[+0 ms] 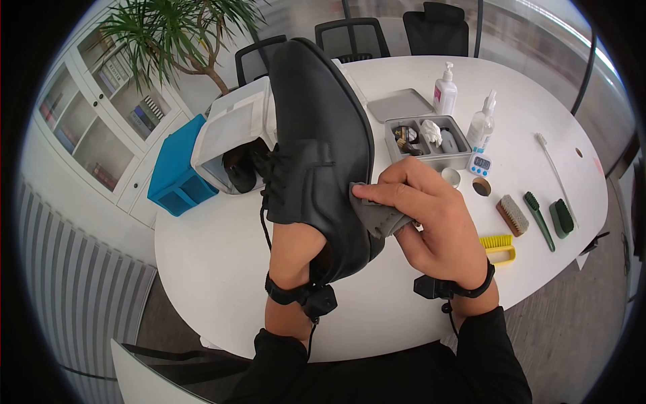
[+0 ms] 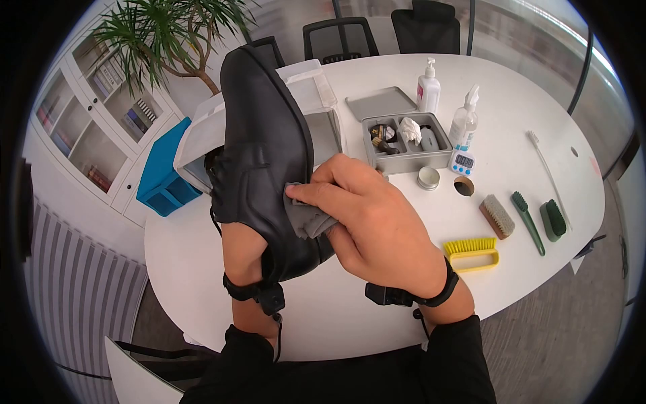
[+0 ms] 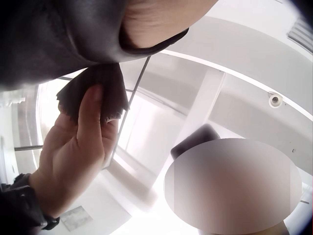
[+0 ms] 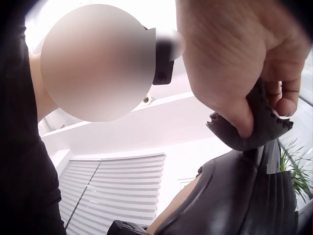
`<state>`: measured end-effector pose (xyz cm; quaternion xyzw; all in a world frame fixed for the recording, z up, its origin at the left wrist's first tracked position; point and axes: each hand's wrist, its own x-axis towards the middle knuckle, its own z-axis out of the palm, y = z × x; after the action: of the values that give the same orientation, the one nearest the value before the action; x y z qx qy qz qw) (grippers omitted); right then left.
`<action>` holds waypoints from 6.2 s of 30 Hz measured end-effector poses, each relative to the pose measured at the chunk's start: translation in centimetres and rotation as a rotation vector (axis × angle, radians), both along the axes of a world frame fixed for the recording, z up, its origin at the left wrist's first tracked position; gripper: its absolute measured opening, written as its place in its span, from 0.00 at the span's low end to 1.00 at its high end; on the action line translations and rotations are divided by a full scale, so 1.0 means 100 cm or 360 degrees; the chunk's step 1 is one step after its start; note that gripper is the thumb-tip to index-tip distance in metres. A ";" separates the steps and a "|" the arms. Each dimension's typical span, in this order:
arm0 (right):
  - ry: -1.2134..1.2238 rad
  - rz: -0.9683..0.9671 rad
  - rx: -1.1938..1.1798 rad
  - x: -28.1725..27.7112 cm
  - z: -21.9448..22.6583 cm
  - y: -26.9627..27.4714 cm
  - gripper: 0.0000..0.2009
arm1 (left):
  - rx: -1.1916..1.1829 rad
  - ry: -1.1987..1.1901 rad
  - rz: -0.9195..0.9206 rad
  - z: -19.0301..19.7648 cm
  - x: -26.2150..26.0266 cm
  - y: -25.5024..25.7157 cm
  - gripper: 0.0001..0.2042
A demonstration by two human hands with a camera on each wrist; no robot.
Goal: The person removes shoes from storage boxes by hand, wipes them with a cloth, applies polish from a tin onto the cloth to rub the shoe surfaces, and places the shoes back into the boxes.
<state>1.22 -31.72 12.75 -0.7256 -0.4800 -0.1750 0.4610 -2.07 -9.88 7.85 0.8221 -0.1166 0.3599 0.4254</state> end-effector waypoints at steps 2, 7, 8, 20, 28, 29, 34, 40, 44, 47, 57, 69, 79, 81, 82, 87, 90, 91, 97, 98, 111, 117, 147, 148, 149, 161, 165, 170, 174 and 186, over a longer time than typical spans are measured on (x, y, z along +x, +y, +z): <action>0.0002 0.0004 -0.0023 -0.001 0.001 -0.001 0.27 | -0.0099 0.0054 0.0000 -0.001 -0.001 0.000 0.21; 0.0007 0.0039 -0.0076 -0.004 0.002 -0.001 0.26 | -0.0113 -0.0050 0.0038 -0.007 0.002 0.004 0.21; 0.0004 0.0027 -0.0049 -0.004 0.001 0.001 0.28 | -0.0123 0.0019 0.0110 -0.006 0.001 0.004 0.20; -0.0002 0.0096 -0.0173 -0.004 0.001 0.000 0.25 | -0.1036 0.0275 0.0016 -0.046 0.014 0.027 0.21; 0.0008 0.0127 -0.0256 -0.006 0.000 0.001 0.23 | -0.1635 0.0232 -0.0101 -0.007 -0.004 0.010 0.21; 0.0019 0.0140 -0.0269 -0.006 0.001 0.001 0.23 | -0.1726 0.0212 -0.0070 -0.001 -0.006 0.007 0.21; 0.0020 0.0160 -0.0314 -0.007 0.001 0.001 0.22 | -0.1780 0.0183 0.0070 0.014 -0.006 0.003 0.22; -0.0009 0.0172 -0.0373 -0.007 0.000 0.000 0.22 | -0.1816 0.0083 0.0158 0.019 -0.006 0.001 0.22; -0.0029 0.0146 -0.0169 -0.006 0.003 -0.001 0.24 | -0.1781 0.0131 0.0095 0.015 -0.009 0.007 0.23; -0.0088 0.0085 0.0002 -0.006 0.003 0.000 0.26 | -0.1805 0.0194 0.0027 0.003 -0.009 0.015 0.25; -0.0201 -0.0111 0.0191 0.004 -0.006 0.007 0.32 | -0.1761 0.0223 -0.0162 0.013 -0.017 0.003 0.23; -0.0139 0.0004 0.0103 0.002 -0.002 0.007 0.27 | -0.1690 0.0050 -0.0261 0.005 -0.017 -0.013 0.22; -0.0145 -0.0006 -0.0013 -0.002 0.000 0.005 0.24 | -0.1575 0.0174 -0.0290 -0.007 -0.012 0.007 0.21; -0.0141 -0.0012 -0.0013 -0.002 0.000 0.004 0.24 | -0.1491 0.0127 -0.0285 -0.005 -0.012 0.004 0.22; -0.0140 -0.0013 -0.0012 -0.002 -0.001 0.005 0.24 | -0.1490 0.0128 -0.0286 -0.005 -0.010 0.005 0.22; -0.0104 -0.0007 0.0062 -0.003 0.000 0.005 0.31 | -0.1994 0.0152 -0.0438 0.001 -0.010 0.002 0.21; -0.0149 -0.0004 0.0090 -0.002 0.001 0.005 0.31 | -0.1969 0.0100 -0.0495 0.005 -0.015 -0.006 0.21; -0.0149 -0.0004 0.0090 -0.002 0.001 0.005 0.31 | -0.1969 0.0100 -0.0495 0.004 -0.016 -0.006 0.21; -0.0155 -0.0028 0.0124 -0.002 0.000 0.005 0.32 | -0.1802 0.0264 -0.0672 -0.010 -0.019 0.008 0.23; -0.0176 -0.0056 0.0124 -0.002 0.000 0.005 0.31 | -0.1743 0.0274 -0.0562 -0.007 -0.018 0.004 0.22; -0.0259 -0.0243 0.0168 -0.001 -0.001 0.007 0.29 | -0.1871 0.0334 -0.0672 0.007 -0.017 -0.009 0.21; -0.0321 -0.0209 0.0217 0.005 -0.006 0.006 0.26 | -0.1705 0.0347 -0.0611 0.006 -0.017 -0.010 0.21; -0.0481 -0.0470 0.0450 0.014 -0.009 0.009 0.29 | -0.1274 0.0565 -0.0371 0.008 -0.017 -0.010 0.27; -0.0481 -0.0469 0.0450 0.013 -0.009 0.009 0.29 | -0.1274 0.0564 -0.0370 0.010 -0.018 -0.010 0.27; -0.0432 -0.0448 0.0416 0.011 -0.008 0.009 0.30 | -0.1216 0.0572 -0.0364 0.011 -0.018 -0.009 0.27; -0.0372 -0.0396 0.0309 0.011 -0.009 0.009 0.29 | -0.1183 0.0565 -0.0311 0.005 -0.014 -0.006 0.26; -0.0338 -0.0373 0.0290 0.009 -0.008 0.009 0.29 | -0.1138 0.0580 -0.0280 0.000 -0.012 -0.003 0.25; -0.0334 -0.0339 0.0254 0.009 -0.007 0.009 0.28 | -0.1151 0.0515 -0.0283 0.002 -0.011 -0.003 0.24; -0.0325 -0.0309 0.0220 0.008 -0.007 0.009 0.27 | -0.1216 0.0467 -0.0308 0.006 -0.011 -0.007 0.21; -0.0241 -0.0273 0.0153 0.002 -0.004 0.010 0.29 | -0.1310 0.0445 -0.0302 0.012 -0.013 -0.012 0.20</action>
<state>1.46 -30.73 12.36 -0.7258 -0.4406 -0.2908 0.4410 -3.38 -11.11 9.09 0.6107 0.0201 0.2209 0.7602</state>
